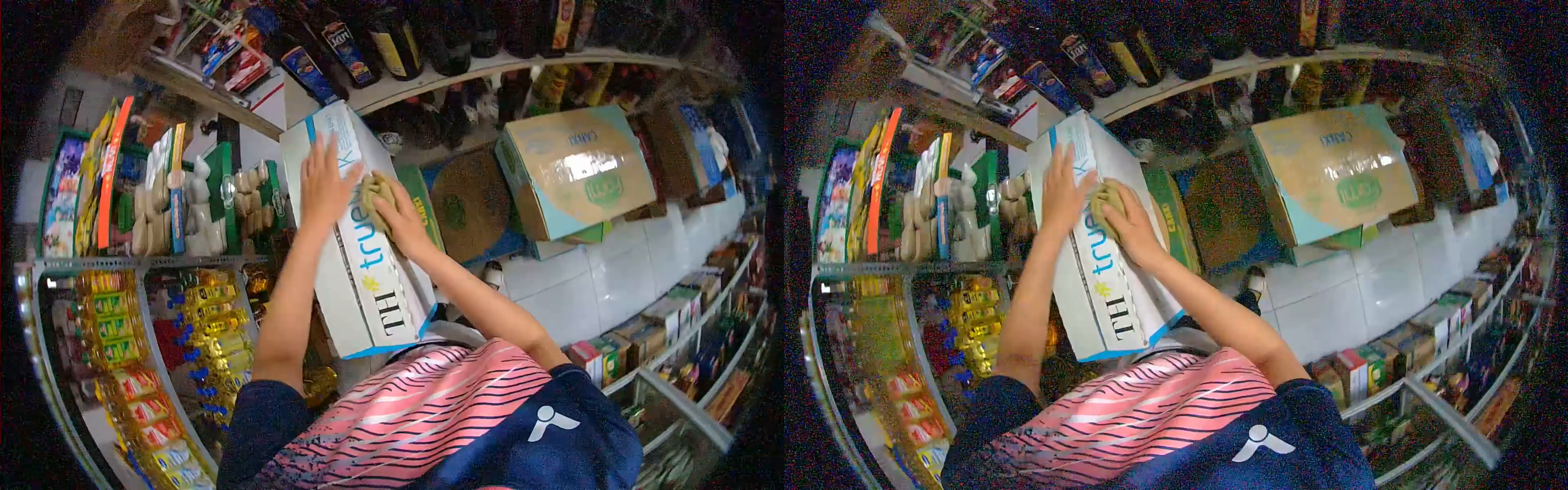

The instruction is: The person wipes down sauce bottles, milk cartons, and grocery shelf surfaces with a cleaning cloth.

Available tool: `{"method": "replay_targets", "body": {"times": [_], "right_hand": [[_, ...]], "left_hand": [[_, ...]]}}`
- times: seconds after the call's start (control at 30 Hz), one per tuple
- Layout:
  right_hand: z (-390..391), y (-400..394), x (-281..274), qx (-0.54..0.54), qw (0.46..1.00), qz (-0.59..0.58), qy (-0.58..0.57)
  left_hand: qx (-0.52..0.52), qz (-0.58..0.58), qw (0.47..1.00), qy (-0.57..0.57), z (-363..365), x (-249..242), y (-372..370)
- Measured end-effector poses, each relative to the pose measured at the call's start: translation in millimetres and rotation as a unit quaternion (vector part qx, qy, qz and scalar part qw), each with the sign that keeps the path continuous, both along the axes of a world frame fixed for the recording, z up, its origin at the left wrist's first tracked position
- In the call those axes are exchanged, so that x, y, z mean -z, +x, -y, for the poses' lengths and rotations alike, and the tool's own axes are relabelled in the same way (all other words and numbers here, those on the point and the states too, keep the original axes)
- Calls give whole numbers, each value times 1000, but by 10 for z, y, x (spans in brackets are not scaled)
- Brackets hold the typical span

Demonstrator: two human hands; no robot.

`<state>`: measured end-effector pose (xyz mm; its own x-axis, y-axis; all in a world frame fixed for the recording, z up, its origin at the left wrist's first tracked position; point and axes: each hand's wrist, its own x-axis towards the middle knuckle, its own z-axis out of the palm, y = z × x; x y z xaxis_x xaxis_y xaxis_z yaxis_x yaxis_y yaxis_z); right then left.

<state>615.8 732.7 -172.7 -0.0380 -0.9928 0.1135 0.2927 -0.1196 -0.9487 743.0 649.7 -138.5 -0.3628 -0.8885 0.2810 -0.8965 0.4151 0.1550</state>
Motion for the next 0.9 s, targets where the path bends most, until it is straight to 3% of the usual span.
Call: {"method": "replay_targets", "body": {"times": [0.03,0.1,0.13,0.2,0.27,0.3,0.33,0.37,0.4,0.43,0.47,0.53,0.6,0.63,0.7,0.8,0.87,0.9], "right_hand": [[126,13,40,-12,1000,0,-5],[377,95,289,85,994,-61,-44],[430,119,430,70,994,-59,-53],[483,127,822,113,988,-103,27],[556,88,1258,15,962,-188,195],[408,11,1174,0,966,-122,226],[367,58,1671,-8,956,-220,195],[257,41,1838,41,930,-365,-17],[255,87,1560,32,979,-145,142],[362,149,1843,-37,987,87,131],[347,140,1216,24,985,64,156],[624,177,881,72,995,18,69],[921,192,338,55,991,88,88],[1104,229,266,41,992,87,87],[1411,210,185,15,999,9,-31],[1508,219,156,33,993,112,-2],[1571,213,476,48,993,109,-4],[1533,168,631,40,999,17,4]], "left_hand": [[-12,0,1000,-5,190,16,35],[1,-13,1000,26,428,13,110],[7,-14,1000,7,423,56,116],[-1,26,1000,-15,445,88,139],[-55,16,998,21,418,84,121],[-85,23,996,18,382,38,85],[-116,27,993,11,356,1,38],[-124,25,992,27,331,-70,7],[-132,22,990,45,312,-138,-4],[-135,11,990,29,318,-92,18],[-134,-2,991,18,323,-30,43],[-149,-3,989,8,306,-60,27],[-152,-2,988,5,293,-56,43],[-147,-6,989,4,289,-48,44],[-138,-14,990,8,299,-36,37],[-144,-11,989,30,307,-48,25],[-145,-11,989,25,319,-28,37],[-145,-14,989,26,310,-13,33]]}}
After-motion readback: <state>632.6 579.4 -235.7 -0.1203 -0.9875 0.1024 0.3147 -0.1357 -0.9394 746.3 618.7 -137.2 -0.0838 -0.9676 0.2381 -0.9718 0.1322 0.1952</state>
